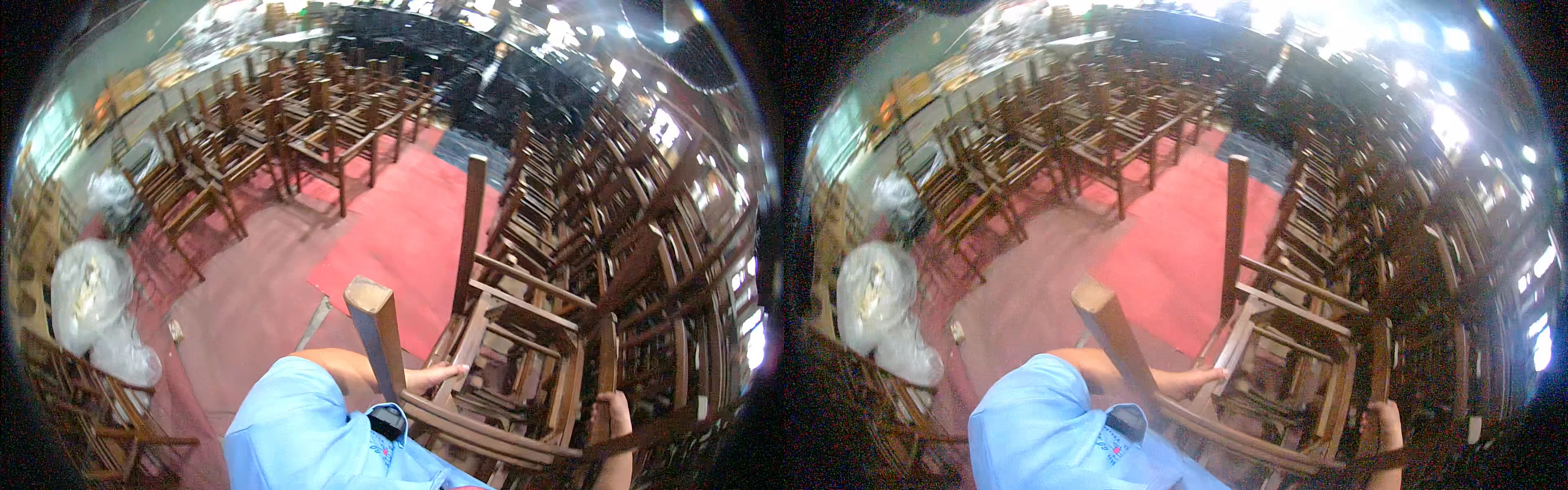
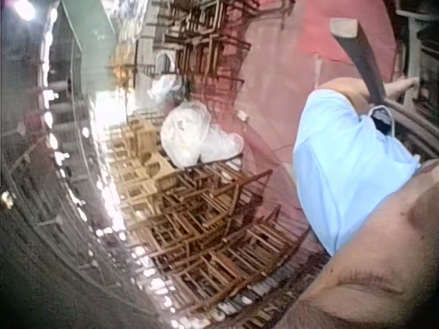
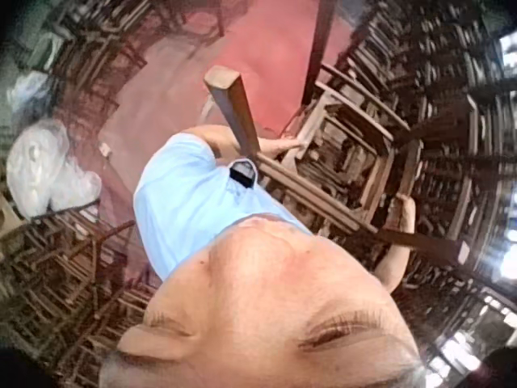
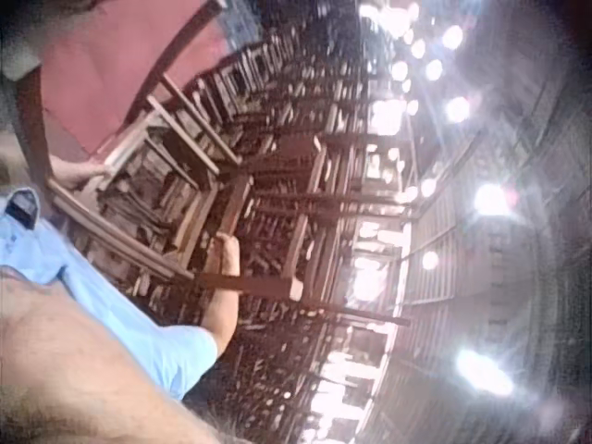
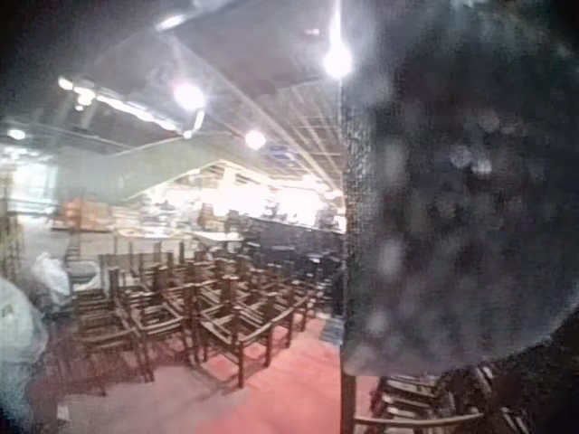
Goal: The person wipes wooden chairs with a white cloth in a room filled with stacked chairs. They lift and rotate chairs to wipe different parts, then place them back among the stacks.
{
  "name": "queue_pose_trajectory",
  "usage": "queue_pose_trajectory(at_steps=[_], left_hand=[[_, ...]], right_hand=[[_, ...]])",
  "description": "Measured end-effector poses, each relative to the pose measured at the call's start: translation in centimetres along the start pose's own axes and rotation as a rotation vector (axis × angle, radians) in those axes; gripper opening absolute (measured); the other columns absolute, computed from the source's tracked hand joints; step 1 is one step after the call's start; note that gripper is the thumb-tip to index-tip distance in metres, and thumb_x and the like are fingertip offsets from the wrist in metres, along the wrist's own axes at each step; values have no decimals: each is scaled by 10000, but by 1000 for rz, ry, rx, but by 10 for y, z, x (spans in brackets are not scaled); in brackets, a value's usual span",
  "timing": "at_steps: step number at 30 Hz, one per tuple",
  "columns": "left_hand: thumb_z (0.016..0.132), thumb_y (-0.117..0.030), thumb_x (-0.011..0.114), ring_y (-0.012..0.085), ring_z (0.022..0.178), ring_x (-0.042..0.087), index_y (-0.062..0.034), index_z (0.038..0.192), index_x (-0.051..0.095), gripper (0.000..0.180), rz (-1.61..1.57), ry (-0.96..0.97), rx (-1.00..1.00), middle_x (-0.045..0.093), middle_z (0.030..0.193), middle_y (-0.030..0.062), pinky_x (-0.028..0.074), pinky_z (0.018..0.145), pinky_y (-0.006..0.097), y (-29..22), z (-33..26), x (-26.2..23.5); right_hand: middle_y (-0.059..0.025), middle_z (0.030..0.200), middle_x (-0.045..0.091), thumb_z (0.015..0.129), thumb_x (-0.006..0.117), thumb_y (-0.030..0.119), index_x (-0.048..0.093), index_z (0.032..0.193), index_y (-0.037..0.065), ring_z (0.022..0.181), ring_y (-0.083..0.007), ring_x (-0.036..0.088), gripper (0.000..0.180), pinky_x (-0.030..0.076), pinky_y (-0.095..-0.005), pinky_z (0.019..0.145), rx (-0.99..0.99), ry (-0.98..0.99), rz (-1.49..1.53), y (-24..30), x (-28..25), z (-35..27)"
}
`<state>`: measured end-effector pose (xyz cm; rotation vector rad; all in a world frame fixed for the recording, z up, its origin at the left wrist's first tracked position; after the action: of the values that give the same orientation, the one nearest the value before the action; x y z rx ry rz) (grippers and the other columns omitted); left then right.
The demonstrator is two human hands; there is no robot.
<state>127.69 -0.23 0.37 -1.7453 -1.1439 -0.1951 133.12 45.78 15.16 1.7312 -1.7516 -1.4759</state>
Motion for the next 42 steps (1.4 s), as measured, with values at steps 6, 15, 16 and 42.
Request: queue_pose_trajectory(at_steps=[6, 15, 16, 42], left_hand=[[911, -672, 507, 276, 1353, 413, -161, 1540, 257, 848, -93, 22, 212, 409, 1482, 133, 393, 1059, 506, 51, -37, -69], [922, -611, 544, 220, 980, 668, -51, 1282, 562, 666, -253, -50, 471, 669, 1160, 109, 557, 816, 387, 78, -267, -176], [916, -637, 532, 201, 876, 633, -84, 1153, 587, 604, -306, -132, 488, 647, 1011, 70, 521, 740, 378, 68, -296, -186], [847, -571, 695, 284, 1352, 414, -12, 1522, 227, 993, -595, -1458, 660, 407, 1473, 188, 390, 1079, 429, 224, -724, -413]], right_hand=[[-91, 582, 551, 849, 570, 131, 492, 740, 57, 427, -214, 542, 153, 488, -386, 397, 0, -115, -117, 91, 67, -87], [-82, 576, 549, 852, 582, 157, 516, 738, 60, 424, -208, 535, 164, 472, -377, 398, -180, -132, -263, 257, 269, -211], [-82, 576, 549, 852, 583, 158, 517, 738, 61, 424, -208, 535, 163, 471, -377, 398, -211, -109, -274, 271, 297, -216], [-125, 714, 596, 886, 603, 184, 547, 925, 7, 564, -250, 612, 189, 541, -406, 486, -328, 1316, -323, 332, 1106, -192]])
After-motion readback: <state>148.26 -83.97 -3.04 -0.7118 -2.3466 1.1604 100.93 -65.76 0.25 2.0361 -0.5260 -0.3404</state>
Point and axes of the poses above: each hand's wrist, its own z-axis towards the middle knuckle, its own x-axis out of the palm, y = z × x, the point moved 2 cm from there along z, towards the middle knuckle
